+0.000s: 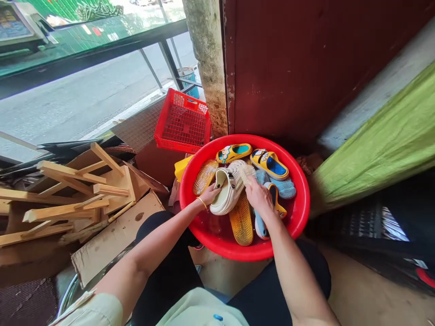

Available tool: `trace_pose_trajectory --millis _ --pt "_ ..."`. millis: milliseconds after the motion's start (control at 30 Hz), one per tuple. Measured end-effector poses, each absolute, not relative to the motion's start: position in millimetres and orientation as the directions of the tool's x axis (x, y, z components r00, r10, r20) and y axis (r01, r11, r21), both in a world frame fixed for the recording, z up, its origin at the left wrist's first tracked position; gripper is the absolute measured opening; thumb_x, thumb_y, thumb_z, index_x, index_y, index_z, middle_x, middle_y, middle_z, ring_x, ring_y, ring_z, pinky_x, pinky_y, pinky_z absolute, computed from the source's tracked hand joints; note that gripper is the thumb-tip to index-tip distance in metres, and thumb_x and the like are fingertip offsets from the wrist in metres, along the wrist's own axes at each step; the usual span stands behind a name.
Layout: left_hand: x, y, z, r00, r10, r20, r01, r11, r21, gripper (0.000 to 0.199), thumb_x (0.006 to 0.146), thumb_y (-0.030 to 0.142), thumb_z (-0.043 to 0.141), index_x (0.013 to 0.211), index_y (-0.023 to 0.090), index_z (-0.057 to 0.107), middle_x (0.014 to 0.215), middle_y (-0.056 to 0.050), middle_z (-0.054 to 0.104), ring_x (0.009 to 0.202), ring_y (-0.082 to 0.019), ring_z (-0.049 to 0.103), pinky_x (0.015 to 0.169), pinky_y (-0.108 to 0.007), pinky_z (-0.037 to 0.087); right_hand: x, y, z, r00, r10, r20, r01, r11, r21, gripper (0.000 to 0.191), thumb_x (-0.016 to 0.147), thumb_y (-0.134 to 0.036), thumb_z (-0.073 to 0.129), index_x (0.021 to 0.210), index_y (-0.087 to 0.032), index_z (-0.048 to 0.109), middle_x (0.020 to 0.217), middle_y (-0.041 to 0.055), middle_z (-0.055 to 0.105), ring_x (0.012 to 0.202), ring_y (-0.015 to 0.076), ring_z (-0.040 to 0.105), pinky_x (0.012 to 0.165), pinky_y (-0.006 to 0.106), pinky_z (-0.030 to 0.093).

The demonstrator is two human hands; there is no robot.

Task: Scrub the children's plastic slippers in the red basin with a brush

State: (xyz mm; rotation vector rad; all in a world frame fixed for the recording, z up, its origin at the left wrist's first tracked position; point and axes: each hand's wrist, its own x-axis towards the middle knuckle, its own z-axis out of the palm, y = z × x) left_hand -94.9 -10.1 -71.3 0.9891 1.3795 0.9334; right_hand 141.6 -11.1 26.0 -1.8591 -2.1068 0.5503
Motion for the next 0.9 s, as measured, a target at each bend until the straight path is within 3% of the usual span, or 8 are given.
trace_pose_trajectory --millis 67,200,367,500,667,800,900 --pt "-96 -14 -66 0.049 0.974 -0.222 0.237 0.204 0.95 0.022 0.084 0.021 0.061 0.103 0.015 0.071 0.092 -0.004 0.072 0.09 -0.02 0.065 0.094 -0.034 0.052 140 3 19 -0.018 0.999 -0.037 0.907 0.001 -0.42 0.048 0.1 -0.028 0.041 0.142 -0.016 0.061 0.11 0.0176 0.079 0.098 0.0309 0.075 0.087 0.039 0.054" --pt "-98 -21 -59 0.12 0.991 -0.064 0.481 -0.002 0.877 0.038 0.092 0.021 0.047 0.124 0.017 0.067 0.114 -0.009 0.074 0.108 -0.023 0.066 0.104 -0.038 0.05 145 5 14 0.03 1.0 0.0 0.856 -0.026 -0.516 0.048 0.099 -0.032 0.043 0.139 -0.014 0.063 0.122 0.0185 0.076 0.111 0.0317 0.072 0.095 0.04 0.054" --pt "-100 -22 -52 0.18 0.978 -0.101 0.552 -0.015 0.834 0.068 0.083 0.02 0.057 0.151 0.021 0.05 0.143 -0.009 0.065 0.129 -0.027 0.062 0.114 -0.041 0.046 155 -24 21 -0.232 0.973 0.02 0.736 0.189 -0.65 0.04 0.096 -0.035 0.049 0.129 -0.02 0.068 0.125 0.0112 0.076 0.114 0.0266 0.071 0.095 0.034 0.054" --pt "-98 -24 -40 0.24 0.956 -0.167 0.616 -0.018 0.788 0.075 0.083 0.019 0.058 0.156 0.023 0.045 0.142 -0.008 0.066 0.127 -0.028 0.064 0.111 -0.041 0.049 164 -21 23 -0.228 0.973 0.031 0.734 0.193 -0.651 0.041 0.097 -0.038 0.05 0.129 -0.022 0.068 0.119 0.0095 0.078 0.104 0.0259 0.074 0.091 0.035 0.056" --pt "-80 -36 -21 0.228 0.961 -0.156 0.828 -0.107 0.55 0.075 0.09 0.021 0.054 0.162 0.02 0.034 0.146 -0.014 0.061 0.127 -0.03 0.063 0.106 -0.04 0.05 154 -1 20 -0.007 0.994 0.107 0.84 0.064 -0.538 0.046 0.101 -0.034 0.043 0.138 -0.017 0.063 0.119 0.0149 0.078 0.105 0.0295 0.074 0.091 0.039 0.057" --pt "-72 -41 -13 0.21 0.969 -0.129 0.938 -0.162 0.307 0.07 0.093 0.022 0.053 0.161 0.024 0.034 0.141 -0.015 0.059 0.116 -0.031 0.065 0.1 -0.043 0.05 127 -16 21 -0.236 0.968 0.085 0.845 0.248 -0.474 0.047 0.101 -0.031 0.045 0.144 -0.021 0.061 0.123 0.0118 0.077 0.106 0.0266 0.075 0.09 0.034 0.057" --pt "-75 -38 -11 0.199 0.975 -0.103 0.954 -0.168 0.247 0.063 0.095 0.022 0.051 0.156 0.027 0.041 0.142 -0.013 0.058 0.116 -0.03 0.064 0.099 -0.043 0.049 116 -28 23 -0.373 0.927 0.042 0.832 0.355 -0.426 0.047 0.1 -0.03 0.047 0.146 -0.028 0.06 0.126 0.0072 0.077 0.103 0.0248 0.076 0.084 0.031 0.058"
